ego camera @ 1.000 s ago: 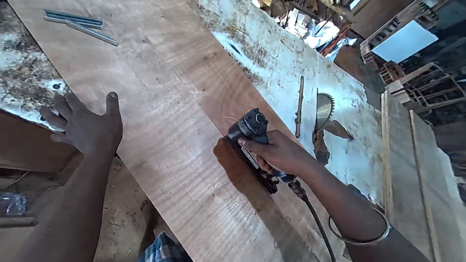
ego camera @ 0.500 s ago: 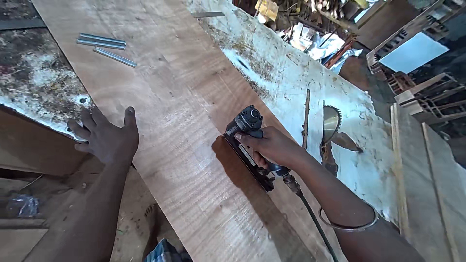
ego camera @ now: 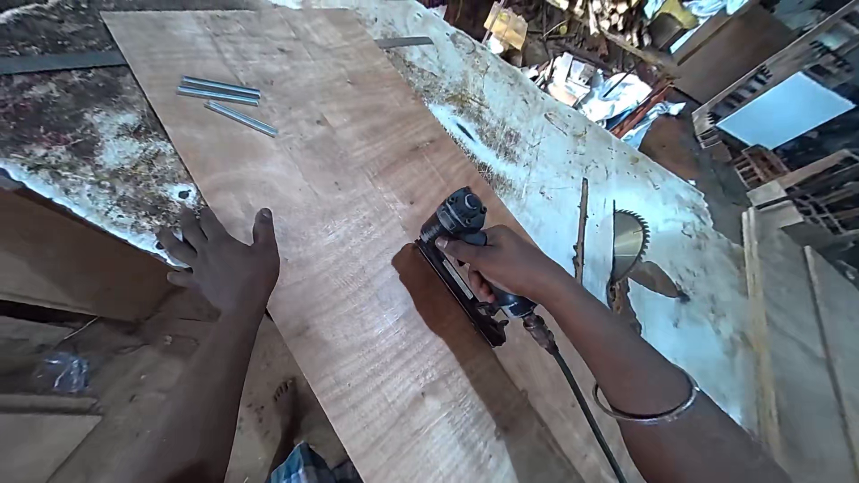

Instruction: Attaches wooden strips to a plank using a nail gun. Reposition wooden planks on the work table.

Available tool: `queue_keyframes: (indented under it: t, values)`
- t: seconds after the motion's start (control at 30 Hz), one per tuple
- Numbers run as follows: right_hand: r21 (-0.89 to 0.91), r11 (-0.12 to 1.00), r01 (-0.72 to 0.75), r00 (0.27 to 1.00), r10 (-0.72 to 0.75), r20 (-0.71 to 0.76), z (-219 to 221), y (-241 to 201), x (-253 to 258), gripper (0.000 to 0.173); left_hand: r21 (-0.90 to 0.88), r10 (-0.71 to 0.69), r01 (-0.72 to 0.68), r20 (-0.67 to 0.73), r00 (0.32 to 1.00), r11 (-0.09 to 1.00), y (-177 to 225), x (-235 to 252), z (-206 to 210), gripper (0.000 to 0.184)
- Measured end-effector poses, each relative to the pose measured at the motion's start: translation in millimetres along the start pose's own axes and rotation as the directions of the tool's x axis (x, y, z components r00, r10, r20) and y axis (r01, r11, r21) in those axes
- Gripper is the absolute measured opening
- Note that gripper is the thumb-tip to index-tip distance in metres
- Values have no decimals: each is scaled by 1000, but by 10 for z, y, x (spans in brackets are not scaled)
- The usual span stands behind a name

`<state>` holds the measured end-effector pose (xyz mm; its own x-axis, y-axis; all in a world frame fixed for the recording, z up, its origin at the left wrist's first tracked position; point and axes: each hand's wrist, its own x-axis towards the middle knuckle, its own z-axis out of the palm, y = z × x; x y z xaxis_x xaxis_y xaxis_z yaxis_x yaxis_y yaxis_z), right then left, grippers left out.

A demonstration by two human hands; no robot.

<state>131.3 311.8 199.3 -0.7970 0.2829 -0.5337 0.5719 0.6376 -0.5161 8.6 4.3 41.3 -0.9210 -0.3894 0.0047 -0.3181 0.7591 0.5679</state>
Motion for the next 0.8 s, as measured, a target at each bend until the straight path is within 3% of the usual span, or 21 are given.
queue_keyframes:
  t: [0.8]
  values:
    - [5,1000,-11,1000,11,-19,0,-514,469,61,0,9,-9,-14,1000,1000,-12,2,12,100]
